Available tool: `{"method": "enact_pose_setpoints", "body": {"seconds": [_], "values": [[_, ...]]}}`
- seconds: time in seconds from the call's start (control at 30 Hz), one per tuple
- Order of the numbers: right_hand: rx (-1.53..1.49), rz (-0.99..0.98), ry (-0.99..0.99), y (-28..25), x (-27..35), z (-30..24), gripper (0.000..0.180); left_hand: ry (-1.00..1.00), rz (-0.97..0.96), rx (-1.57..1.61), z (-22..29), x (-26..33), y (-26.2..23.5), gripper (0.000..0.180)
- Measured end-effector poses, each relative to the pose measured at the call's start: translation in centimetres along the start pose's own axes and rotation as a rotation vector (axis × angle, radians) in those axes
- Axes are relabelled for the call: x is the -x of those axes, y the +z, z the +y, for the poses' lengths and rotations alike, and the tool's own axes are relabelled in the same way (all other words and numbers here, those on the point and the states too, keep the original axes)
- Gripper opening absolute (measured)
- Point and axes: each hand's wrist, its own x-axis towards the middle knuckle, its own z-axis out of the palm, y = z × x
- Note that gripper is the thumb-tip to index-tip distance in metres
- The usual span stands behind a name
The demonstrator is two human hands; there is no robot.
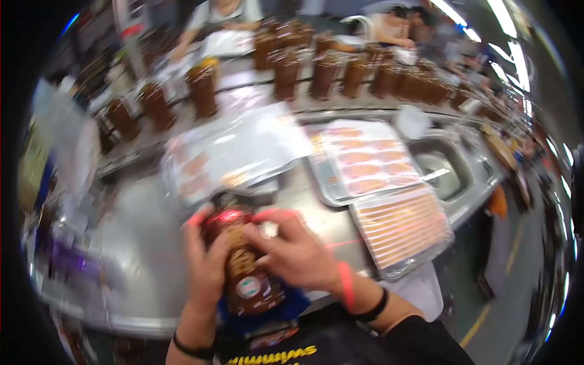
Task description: Applying labels and decorative stickers to plastic liquor bottles on a production line.
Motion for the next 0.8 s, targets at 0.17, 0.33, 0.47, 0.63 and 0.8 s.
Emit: {"method": "enact_pose_setpoints", "body": {"seconds": [0.17,0.33,0.47,0.63,0.8], "values": [[0.011,0.0,-0.061,1.1,0.1,-1.0,0.062,0.116,-0.02,0.115,-0.4,1.0,-1.2,0.048],[0.053,0.034,-0.056,0.6,1.5,-0.8,0.056,0.097,-0.072,0.259,-0.7,0.8,-0.3,0.056],[0.033,0.013,-0.033,0.7,2.0,-1.2,0.056,0.14,-0.064,0.131,-1.0,1.3,-0.3,0.058],[0.019,0.007,-0.026,1.1,2.2,-1.5,0.062,0.138,-0.045,0.099,-0.7,2.0,-0.6,0.059],[0.006,0.014,-0.022,1.4,2.5,-1.3,0.069,0.152,-0.03,0.101,-1.5,2.7,-0.6,0.065]]}}
